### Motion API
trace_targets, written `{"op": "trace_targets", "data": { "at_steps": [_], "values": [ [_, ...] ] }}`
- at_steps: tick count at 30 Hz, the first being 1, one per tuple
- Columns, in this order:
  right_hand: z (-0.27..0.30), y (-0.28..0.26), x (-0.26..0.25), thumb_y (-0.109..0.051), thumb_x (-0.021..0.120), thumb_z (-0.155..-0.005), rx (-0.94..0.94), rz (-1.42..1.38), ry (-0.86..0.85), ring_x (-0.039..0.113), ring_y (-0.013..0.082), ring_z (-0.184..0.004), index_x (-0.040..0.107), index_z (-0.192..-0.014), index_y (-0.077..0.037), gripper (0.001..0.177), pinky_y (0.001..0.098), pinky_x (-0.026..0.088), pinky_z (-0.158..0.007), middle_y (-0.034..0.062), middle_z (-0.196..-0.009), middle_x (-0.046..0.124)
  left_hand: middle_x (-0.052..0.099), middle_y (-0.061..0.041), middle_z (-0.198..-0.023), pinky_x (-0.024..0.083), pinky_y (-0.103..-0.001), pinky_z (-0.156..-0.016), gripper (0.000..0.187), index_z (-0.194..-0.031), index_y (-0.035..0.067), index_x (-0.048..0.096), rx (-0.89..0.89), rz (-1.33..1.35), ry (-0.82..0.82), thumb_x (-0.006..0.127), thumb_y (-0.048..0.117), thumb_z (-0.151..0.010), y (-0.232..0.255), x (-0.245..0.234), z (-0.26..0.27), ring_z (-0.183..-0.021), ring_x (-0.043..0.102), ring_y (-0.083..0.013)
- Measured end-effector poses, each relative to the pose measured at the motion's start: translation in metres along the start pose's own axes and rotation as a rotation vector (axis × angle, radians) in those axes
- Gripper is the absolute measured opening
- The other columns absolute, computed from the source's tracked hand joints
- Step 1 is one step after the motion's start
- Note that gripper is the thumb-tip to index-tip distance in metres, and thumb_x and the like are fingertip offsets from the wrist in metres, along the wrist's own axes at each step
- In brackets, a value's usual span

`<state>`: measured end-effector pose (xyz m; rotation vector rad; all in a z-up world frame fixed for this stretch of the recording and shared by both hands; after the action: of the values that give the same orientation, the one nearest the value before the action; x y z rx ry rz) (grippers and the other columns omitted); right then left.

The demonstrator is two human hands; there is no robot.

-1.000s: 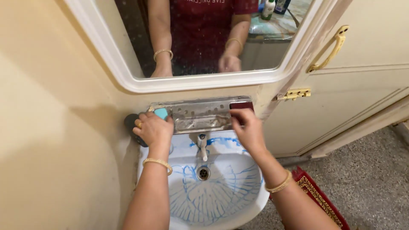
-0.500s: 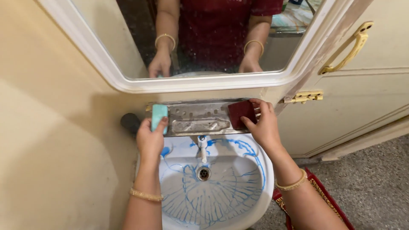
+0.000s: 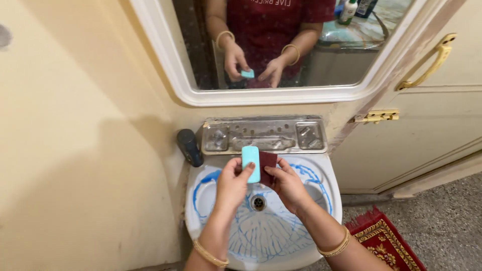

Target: The person pours blue liquid cleaner into a bathroom sink and then uses a blue sponge to scrub the sink basin and faucet. They move various toiletries from the sink area to a nearby washing machine to clear the workspace before scrubbing.

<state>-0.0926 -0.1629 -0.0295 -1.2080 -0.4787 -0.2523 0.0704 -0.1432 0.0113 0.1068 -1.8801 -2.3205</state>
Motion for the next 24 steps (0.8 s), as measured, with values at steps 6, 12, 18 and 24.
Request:
{"op": "trace_targets", "data": {
  "at_steps": [6, 12, 18, 24],
  "values": [
    [0.011, 0.019, 0.019, -0.018, 0.051, -0.100, 0.094, -0.111, -0.061, 0.068, 0.0170, -0.104, 0.059, -0.126, -0.007, 0.030, 0.0378, 0.055, -0.091, 0.0075, -0.118, 0.070, 0.074, -0.008, -0.093, 0.056, -0.032, -0.072, 0.037, -0.107, 0.003, 0.069, 0.148, -0.386, 0.181, 0.080, 0.029, -0.083, 0.028, -0.011, 0.023, -0.079, 0.072, -0.0201],
    [0.021, 0.017, 0.032, -0.019, 0.049, -0.101, 0.153, -0.181, -0.034, 0.069, 0.0218, -0.108, 0.059, -0.127, -0.004, 0.032, 0.0400, 0.055, -0.098, 0.0110, -0.119, 0.070, 0.064, -0.011, -0.096, 0.054, -0.040, -0.072, 0.051, -0.115, 0.006, 0.069, 0.338, -0.478, 0.322, 0.088, 0.030, -0.074, 0.042, -0.041, 0.026, -0.083, 0.064, -0.0279],
    [0.034, -0.004, 0.031, -0.022, 0.048, -0.100, 0.133, -0.180, -0.004, 0.068, 0.0203, -0.112, 0.055, -0.135, -0.004, 0.040, 0.0380, 0.054, -0.100, 0.0103, -0.124, 0.070, 0.048, -0.024, -0.142, 0.042, -0.048, -0.105, 0.077, -0.140, -0.001, 0.047, 0.601, -0.791, 0.617, 0.083, 0.003, -0.073, 0.046, -0.115, -0.053, -0.128, 0.050, -0.0448],
    [0.052, -0.008, 0.011, -0.023, 0.048, -0.100, 0.133, -0.142, 0.057, 0.067, 0.0186, -0.113, 0.054, -0.141, -0.007, 0.045, 0.0369, 0.053, -0.099, 0.0093, -0.127, 0.069, 0.052, -0.022, -0.139, 0.042, -0.046, -0.109, 0.089, -0.145, 0.007, 0.046, 0.441, -0.691, 0.562, 0.086, 0.001, -0.065, 0.009, -0.139, -0.105, -0.129, 0.050, -0.0420]
  ]
}}
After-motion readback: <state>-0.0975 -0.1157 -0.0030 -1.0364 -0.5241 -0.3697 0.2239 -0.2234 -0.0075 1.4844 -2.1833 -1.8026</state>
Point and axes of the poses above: each hand's wrist, its own z-axis away from the middle knuckle, its own x-axis out of the palm, y = z × x, the point moved 6 cm from there along -z, towards the middle knuckle
